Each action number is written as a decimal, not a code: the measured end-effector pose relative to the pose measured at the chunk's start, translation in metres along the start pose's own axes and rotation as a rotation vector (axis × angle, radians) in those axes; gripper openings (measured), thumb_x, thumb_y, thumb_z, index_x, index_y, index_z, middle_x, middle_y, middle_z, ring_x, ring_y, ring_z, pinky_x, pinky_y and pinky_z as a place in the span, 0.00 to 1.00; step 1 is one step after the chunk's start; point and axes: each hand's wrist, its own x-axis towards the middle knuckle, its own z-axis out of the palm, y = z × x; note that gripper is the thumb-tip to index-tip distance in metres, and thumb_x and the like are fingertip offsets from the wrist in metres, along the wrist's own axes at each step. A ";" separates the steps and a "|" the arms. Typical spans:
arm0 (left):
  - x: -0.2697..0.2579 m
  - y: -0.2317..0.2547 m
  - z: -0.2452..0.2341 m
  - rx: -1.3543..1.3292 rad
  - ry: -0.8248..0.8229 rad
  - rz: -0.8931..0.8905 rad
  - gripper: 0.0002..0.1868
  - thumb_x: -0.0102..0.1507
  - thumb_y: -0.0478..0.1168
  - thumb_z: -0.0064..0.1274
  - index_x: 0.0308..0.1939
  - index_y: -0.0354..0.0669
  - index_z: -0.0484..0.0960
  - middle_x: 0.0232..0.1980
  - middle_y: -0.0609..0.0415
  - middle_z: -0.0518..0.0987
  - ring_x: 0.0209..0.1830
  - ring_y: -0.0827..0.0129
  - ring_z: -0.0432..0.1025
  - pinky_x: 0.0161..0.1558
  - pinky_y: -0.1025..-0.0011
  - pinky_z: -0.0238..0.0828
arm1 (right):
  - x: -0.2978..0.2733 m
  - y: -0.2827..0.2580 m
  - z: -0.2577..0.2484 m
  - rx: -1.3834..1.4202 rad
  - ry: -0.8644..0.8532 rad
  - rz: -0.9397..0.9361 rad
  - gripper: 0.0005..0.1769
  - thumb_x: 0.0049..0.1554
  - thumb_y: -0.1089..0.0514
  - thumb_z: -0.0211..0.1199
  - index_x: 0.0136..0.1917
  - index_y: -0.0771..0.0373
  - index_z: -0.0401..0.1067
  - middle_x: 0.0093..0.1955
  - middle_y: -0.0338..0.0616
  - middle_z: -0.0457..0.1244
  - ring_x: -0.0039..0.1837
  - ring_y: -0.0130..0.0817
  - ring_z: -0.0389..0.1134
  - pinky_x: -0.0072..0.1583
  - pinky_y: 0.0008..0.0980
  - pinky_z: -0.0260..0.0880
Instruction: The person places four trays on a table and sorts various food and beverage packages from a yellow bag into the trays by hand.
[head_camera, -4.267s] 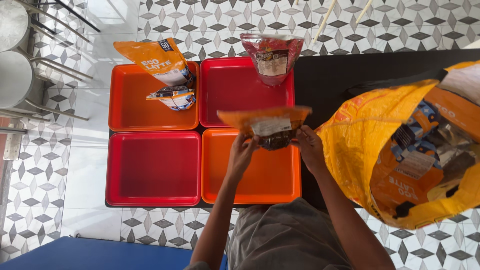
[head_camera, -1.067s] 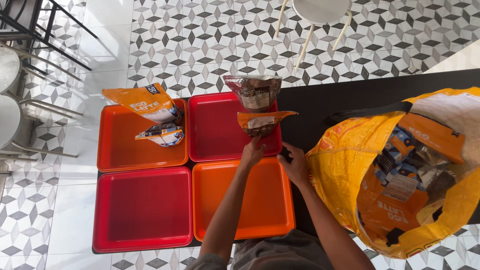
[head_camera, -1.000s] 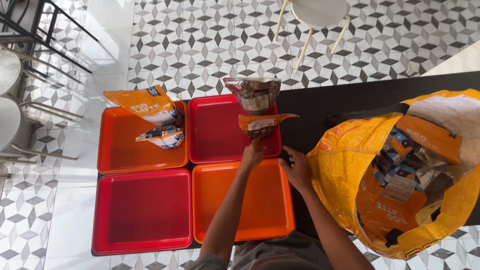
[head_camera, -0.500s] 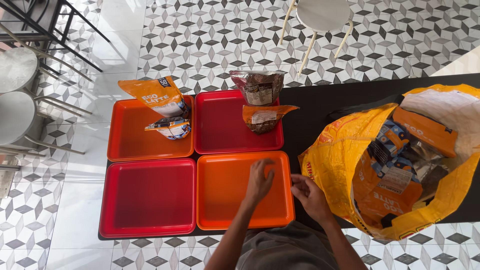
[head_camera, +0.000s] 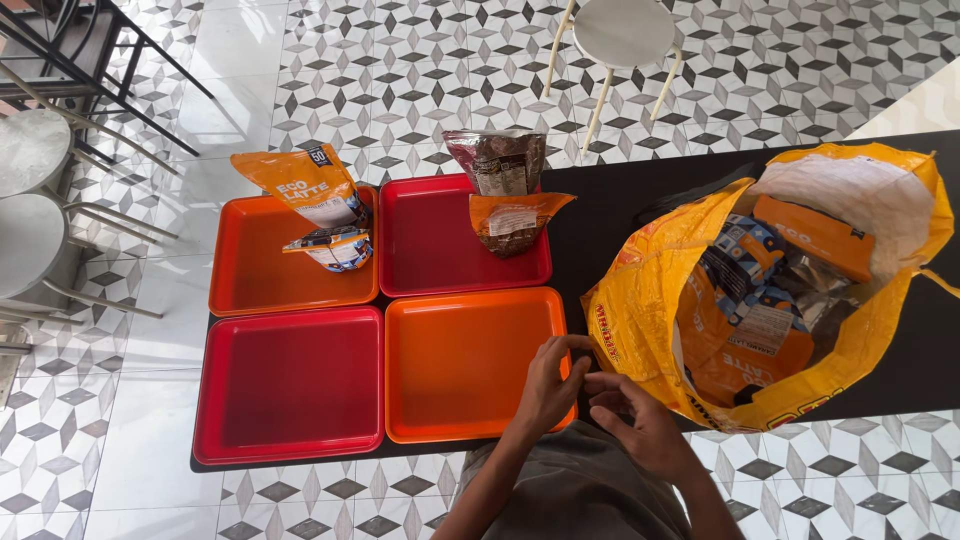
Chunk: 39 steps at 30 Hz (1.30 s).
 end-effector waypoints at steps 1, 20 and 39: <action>0.001 0.009 -0.001 -0.010 0.005 0.030 0.09 0.67 0.36 0.53 0.52 0.41 0.80 0.52 0.49 0.80 0.56 0.55 0.75 0.57 0.60 0.72 | -0.004 -0.002 -0.003 0.018 -0.003 -0.023 0.25 0.57 0.59 0.64 0.67 0.62 0.69 0.60 0.44 0.69 0.60 0.33 0.71 0.63 0.34 0.72; 0.055 0.133 0.046 -0.082 -0.206 0.467 0.12 0.71 0.37 0.51 0.59 0.43 0.76 0.60 0.48 0.77 0.63 0.55 0.72 0.68 0.60 0.70 | -0.054 -0.033 -0.109 0.322 0.390 -0.417 0.17 0.65 0.67 0.54 0.66 0.71 0.66 0.56 0.54 0.69 0.60 0.42 0.73 0.65 0.42 0.74; 0.097 0.050 0.168 0.238 -0.463 0.383 0.27 0.61 0.37 0.51 0.62 0.28 0.67 0.59 0.29 0.74 0.60 0.38 0.70 0.62 0.51 0.68 | -0.006 -0.006 -0.164 0.021 0.557 -0.092 0.20 0.63 0.63 0.58 0.67 0.67 0.64 0.66 0.50 0.65 0.67 0.37 0.68 0.65 0.36 0.72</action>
